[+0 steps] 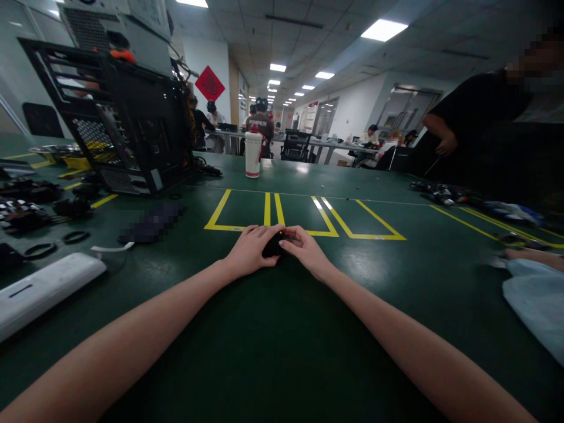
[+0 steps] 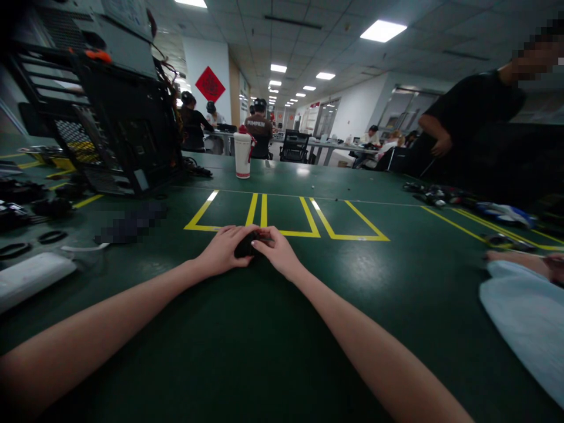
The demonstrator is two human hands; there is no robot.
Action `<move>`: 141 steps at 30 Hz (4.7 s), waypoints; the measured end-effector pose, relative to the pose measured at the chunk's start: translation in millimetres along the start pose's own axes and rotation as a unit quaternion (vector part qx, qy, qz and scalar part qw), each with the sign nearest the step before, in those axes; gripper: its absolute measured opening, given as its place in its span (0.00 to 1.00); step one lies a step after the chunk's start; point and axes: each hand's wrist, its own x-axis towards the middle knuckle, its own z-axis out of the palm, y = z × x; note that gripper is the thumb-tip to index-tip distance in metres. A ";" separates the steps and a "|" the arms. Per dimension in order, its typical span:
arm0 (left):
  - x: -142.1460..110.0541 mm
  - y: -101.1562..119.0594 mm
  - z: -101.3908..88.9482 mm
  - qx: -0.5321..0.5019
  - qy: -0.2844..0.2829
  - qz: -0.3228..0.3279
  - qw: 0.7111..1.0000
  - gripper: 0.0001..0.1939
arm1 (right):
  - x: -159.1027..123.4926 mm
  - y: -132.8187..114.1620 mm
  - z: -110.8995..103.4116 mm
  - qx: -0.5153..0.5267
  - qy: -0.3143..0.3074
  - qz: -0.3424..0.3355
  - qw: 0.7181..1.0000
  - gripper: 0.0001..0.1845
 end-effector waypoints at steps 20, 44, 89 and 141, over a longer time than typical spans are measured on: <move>0.3 -2.1 2.3 0.002 0.000 0.000 1.000 0.34 | 0.6 6.8 -4.0 0.026 -0.043 -0.004 0.999 0.21; 1.2 -1.8 1.7 -0.002 -0.005 -0.003 1.000 0.34 | -3.3 3.3 0.2 0.024 -0.015 -0.024 0.999 0.13; 0.9 -2.7 1.5 -0.001 -0.005 -0.007 1.000 0.34 | -2.6 2.3 0.7 0.040 -0.020 -0.019 0.999 0.15; 2.3 -1.7 1.6 -0.009 -0.008 -0.010 1.000 0.33 | -3.6 4.3 -5.1 -0.012 -0.027 -0.013 0.999 0.15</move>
